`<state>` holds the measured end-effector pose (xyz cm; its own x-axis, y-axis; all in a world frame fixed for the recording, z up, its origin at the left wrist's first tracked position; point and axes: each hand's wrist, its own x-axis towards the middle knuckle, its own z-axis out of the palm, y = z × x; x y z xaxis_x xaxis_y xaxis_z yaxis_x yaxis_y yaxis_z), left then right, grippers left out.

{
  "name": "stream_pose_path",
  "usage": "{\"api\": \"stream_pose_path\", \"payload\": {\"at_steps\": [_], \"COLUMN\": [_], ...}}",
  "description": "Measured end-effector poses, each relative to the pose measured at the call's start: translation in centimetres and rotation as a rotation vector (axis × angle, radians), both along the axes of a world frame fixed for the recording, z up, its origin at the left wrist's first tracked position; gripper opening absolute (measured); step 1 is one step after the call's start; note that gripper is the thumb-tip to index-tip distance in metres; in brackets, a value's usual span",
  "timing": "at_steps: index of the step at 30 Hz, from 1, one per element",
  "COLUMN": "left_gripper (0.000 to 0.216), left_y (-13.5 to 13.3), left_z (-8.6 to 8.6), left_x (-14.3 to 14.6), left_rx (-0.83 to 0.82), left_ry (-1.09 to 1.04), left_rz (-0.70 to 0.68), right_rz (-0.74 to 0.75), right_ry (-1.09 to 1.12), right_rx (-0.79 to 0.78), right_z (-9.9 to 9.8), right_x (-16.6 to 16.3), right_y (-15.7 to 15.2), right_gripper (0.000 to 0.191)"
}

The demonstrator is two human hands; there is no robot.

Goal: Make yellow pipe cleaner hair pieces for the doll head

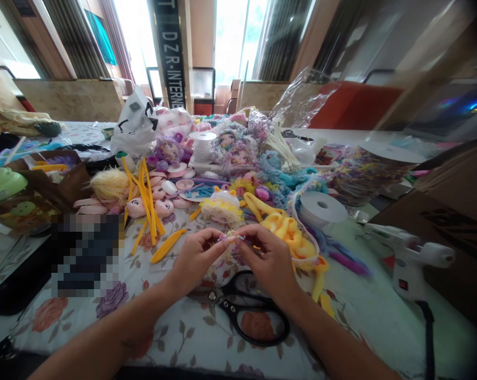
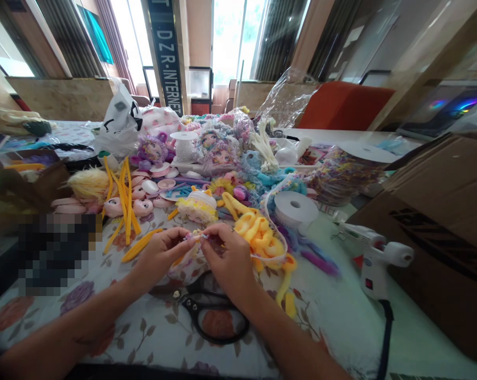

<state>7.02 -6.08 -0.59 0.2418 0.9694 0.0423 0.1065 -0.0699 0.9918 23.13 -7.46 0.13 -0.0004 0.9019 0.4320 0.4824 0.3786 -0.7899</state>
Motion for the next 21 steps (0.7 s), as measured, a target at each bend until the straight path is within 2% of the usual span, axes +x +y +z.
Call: {"api": "stream_pose_path", "payload": {"at_steps": [4,12,17,21], "left_gripper": [0.027,0.025,0.022,0.024], "left_y": [-0.08,-0.10,-0.24,-0.25], "left_z": [0.04,0.13,0.29,0.44], "left_x": [0.05,-0.07,0.00,0.11], "left_rx": [0.020,0.079,0.132,0.101], "left_ry": [-0.003,0.059,0.110,0.076], "left_rz": [-0.015,0.021,0.048,0.013], "right_rz": [-0.006,0.070,0.064,0.090], "right_ry": [-0.008,0.052,0.160,0.274], "right_rx": [-0.034,0.005,-0.095,-0.178], "right_z": [-0.10,0.25,0.08,0.08], "right_x": [0.03,-0.21,-0.22,-0.16], "right_y": [0.03,-0.09,0.06,0.24], "right_gripper": [0.004,0.005,0.003,0.008]}}
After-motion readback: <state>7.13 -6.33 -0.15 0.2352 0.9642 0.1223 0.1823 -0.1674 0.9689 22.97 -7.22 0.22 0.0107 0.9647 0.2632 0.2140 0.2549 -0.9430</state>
